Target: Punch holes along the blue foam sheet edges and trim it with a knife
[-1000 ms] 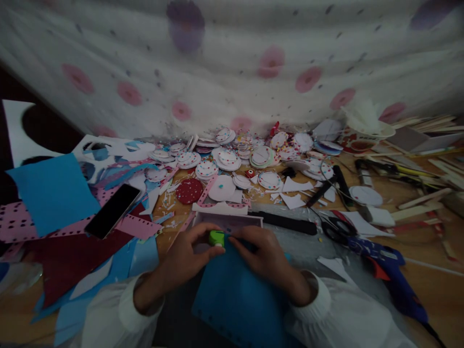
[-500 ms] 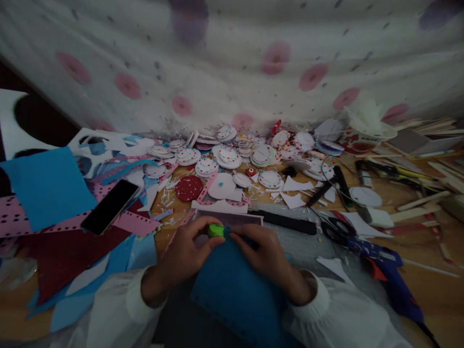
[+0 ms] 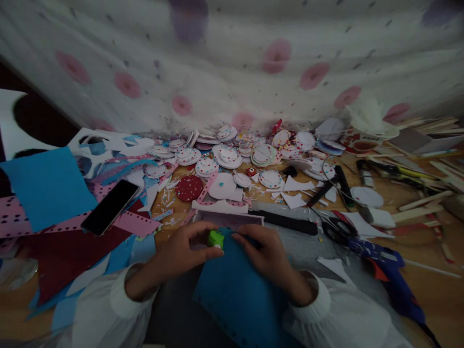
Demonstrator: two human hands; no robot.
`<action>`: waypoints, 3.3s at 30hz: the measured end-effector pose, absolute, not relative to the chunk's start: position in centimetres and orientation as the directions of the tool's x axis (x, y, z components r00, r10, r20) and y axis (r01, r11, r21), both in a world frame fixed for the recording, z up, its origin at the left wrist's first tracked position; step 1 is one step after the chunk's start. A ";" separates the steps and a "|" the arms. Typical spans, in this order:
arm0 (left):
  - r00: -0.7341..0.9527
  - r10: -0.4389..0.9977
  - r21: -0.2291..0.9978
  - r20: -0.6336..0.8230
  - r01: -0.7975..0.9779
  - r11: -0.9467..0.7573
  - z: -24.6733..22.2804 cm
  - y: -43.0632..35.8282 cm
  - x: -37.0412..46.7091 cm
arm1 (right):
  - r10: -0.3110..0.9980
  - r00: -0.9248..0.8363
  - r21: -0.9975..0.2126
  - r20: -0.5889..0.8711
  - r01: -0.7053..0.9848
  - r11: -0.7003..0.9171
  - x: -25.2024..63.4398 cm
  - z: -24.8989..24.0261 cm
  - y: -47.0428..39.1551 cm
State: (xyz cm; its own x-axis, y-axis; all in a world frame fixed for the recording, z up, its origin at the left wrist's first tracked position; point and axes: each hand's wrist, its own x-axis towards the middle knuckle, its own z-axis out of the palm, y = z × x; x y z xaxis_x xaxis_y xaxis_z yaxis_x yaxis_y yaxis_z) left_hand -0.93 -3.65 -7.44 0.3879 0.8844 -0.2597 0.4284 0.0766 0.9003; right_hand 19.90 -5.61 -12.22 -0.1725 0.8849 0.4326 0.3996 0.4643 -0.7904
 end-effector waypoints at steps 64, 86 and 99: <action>0.463 0.862 0.740 -0.207 0.650 -0.172 -4.7 -3.8 0.5 | 0.902 -0.399 -0.812 0.161 0.466 0.351 22.0 -8.9 -3.5; 0.565 0.812 0.690 -0.148 0.647 -0.324 -6.5 -3.6 0.7 | 0.809 -0.580 -0.798 0.091 0.443 0.407 20.0 -7.9 -2.4; 0.533 0.801 0.751 -0.272 0.638 -0.169 -4.4 -3.3 0.2 | 0.863 -0.503 -0.788 0.048 0.512 0.342 22.2 -8.1 -2.7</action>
State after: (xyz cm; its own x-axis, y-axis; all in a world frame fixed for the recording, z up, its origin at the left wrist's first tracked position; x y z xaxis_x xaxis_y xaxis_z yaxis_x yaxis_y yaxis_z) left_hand 0.18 -3.32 -4.45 0.5326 0.8014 -0.2724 0.6382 -0.1688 0.7511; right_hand 22.20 -2.69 -8.08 -0.5031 0.8629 0.0483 0.5116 0.3424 -0.7881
